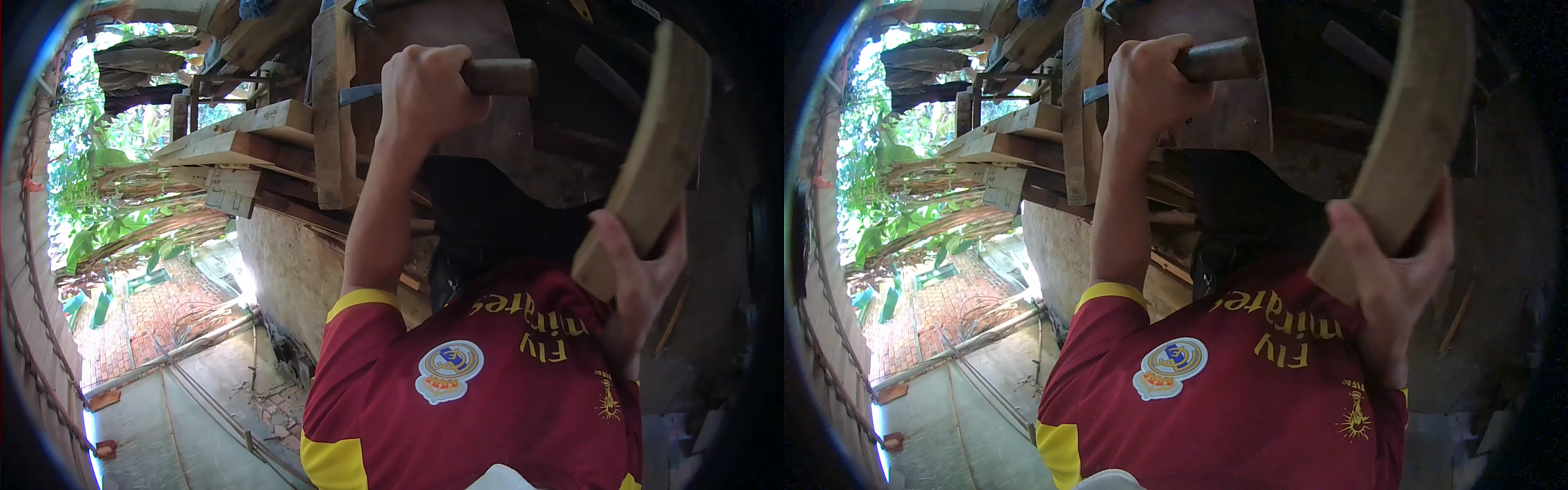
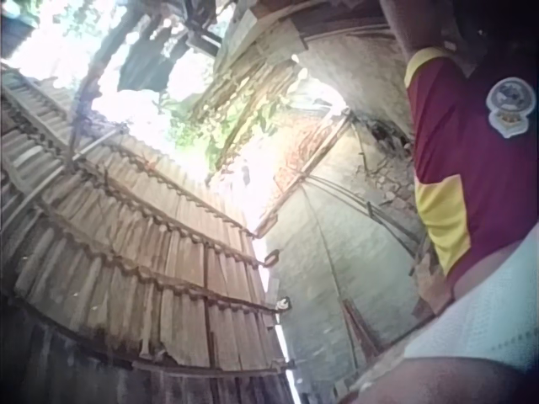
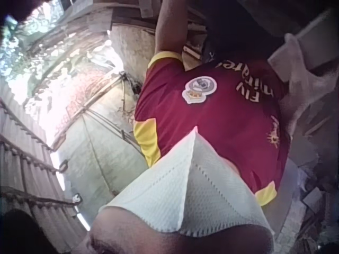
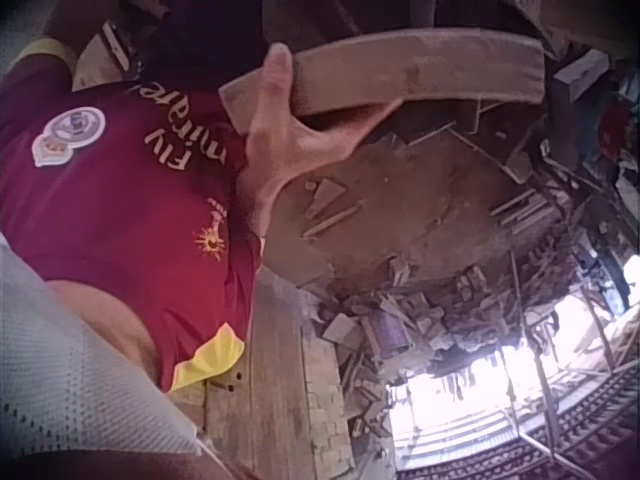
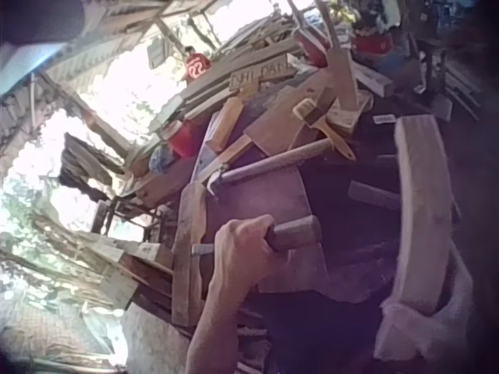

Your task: Chiseling and shaping a piece of wood using a chisel and a mallet.

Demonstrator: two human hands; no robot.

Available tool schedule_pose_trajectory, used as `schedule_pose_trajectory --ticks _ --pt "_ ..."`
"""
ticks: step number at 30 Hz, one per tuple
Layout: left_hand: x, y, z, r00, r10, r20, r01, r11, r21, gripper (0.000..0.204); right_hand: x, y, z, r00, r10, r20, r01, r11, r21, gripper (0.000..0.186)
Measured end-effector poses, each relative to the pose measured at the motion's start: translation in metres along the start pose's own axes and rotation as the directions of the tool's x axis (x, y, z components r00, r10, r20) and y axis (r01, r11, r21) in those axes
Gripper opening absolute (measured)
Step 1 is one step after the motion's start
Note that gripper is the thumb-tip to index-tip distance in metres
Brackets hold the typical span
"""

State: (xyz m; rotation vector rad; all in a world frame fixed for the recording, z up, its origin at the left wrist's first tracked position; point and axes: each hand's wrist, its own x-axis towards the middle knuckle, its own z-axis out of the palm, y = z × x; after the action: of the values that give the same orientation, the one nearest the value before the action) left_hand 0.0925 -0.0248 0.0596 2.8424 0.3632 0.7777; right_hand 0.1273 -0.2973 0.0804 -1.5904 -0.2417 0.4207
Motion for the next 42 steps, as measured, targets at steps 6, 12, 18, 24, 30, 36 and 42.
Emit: schedule_pose_trajectory --ticks 6,12,18,24,30,36,42 --pt "0.0 0.003 -0.005 1.0 -0.01 0.017 0.01 1.0 -0.006 0.016 0.029 0.014 -0.039 0.936 -0.334 0.109 0.31 0.931 0.191 0.084" --pt "0.0 0.005 -0.01 0.999 -0.002 0.053 -0.001 0.999 0.048 0.015 0.017 0.049 -0.044 0.98 -0.169 0.102 0.141 0.961 0.238 0.093" --pt "0.001 0.005 -0.008 0.999 -0.033 0.02 0.034 0.999 -0.031 0.016 0.017 0.052 -0.033 0.983 -0.042 0.181 -0.024 0.937 0.349 0.059" --pt "0.002 0.002 -0.009 1.0 -0.008 -0.008 0.008 1.0 0.019 0.017 0.009 0.054 -0.026 0.99 -0.138 0.015 0.123 0.923 0.366 0.047" --pt "0.005 0.002 -0.01 1.0 -0.019 0.002 0.019 1.0 -0.001 0.015 0.009 0.053 0.003 0.977 -0.14 -0.159 0.21 0.747 0.631 0.044" --pt "0.004 0.005 -0.009 0.999 -0.03 0.044 0.029 0.999 0.027 0.015 -0.016 0.054 0.007 0.955 -0.051 0.294 -0.041 0.953 0.301 0.04" --pt "0.001 0.002 -0.007 0.998 -0.054 0.02 0.053 0.998 0.019 0.015 0.006 0.054 0.0 0.995 -0.091 -0.046 0.098 0.738 0.667 0.042"
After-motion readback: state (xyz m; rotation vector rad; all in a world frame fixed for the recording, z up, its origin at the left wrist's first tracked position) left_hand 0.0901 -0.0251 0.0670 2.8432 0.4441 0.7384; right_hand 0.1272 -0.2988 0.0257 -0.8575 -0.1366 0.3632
